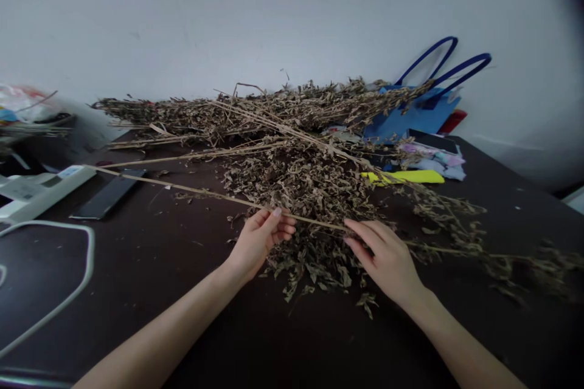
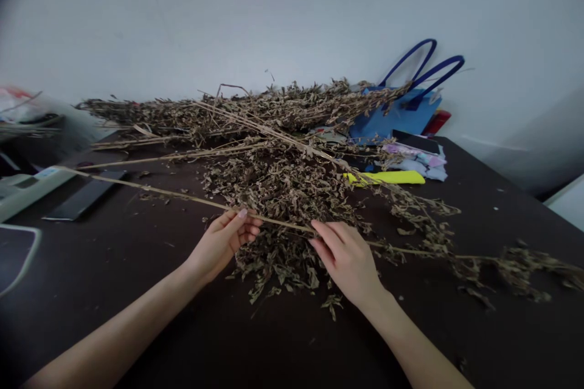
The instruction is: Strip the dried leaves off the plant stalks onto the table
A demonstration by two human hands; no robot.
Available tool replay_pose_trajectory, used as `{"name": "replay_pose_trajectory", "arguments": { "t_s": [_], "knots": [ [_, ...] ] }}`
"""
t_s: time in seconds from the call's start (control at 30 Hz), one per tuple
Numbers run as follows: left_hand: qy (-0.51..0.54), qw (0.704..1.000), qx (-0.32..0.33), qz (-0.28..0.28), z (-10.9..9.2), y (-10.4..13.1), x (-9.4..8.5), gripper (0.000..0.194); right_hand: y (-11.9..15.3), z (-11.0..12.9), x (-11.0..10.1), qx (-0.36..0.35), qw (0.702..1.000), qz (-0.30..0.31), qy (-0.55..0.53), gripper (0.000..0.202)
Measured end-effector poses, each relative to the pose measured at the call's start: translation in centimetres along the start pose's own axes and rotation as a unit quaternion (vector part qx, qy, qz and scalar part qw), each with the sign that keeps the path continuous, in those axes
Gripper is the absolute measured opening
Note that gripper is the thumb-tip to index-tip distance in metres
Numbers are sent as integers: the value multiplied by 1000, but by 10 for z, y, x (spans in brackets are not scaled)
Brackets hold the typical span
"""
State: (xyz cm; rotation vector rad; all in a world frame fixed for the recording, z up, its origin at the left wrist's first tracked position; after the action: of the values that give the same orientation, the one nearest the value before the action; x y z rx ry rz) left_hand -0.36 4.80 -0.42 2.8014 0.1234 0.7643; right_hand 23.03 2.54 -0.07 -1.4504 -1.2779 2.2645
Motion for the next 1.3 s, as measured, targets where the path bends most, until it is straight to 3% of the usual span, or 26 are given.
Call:
{"name": "replay_pose_trajectory", "arguments": {
  "t_s": [0.27,0.7,1.0,1.13,1.3],
  "knots": [
    [-9,1000,10,19,-5,0,-1,15,1,-5,-6,2,999,-25,31,18],
    [92,988,85,-88,-39,-24,-22,10,3,-28,-3,3,998,-46,49,16],
    [104,984,96,-108,-39,-30,-28,1,6,-30,2,-1,998,-35,52,15],
    [98,984,101,-104,-39,-30,-28,11,6,-29,2,1,998,-36,43,15],
    [101,983,106,-114,-42,-29,-28,8,5,-24,2,-11,999,-39,34,13]
  ]
}}
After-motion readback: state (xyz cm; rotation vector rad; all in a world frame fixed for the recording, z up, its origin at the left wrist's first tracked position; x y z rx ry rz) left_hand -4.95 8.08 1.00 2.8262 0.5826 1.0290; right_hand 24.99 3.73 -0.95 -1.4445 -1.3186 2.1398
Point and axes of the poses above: each hand's wrist, its own y-axis away from the middle knuckle, its own x-axis out of the palm, z = x × y, the point moved 2 cm from there along -y, towards the middle knuckle, and after that the axes turned 11 degrees about -z, right-handed, at the moved point
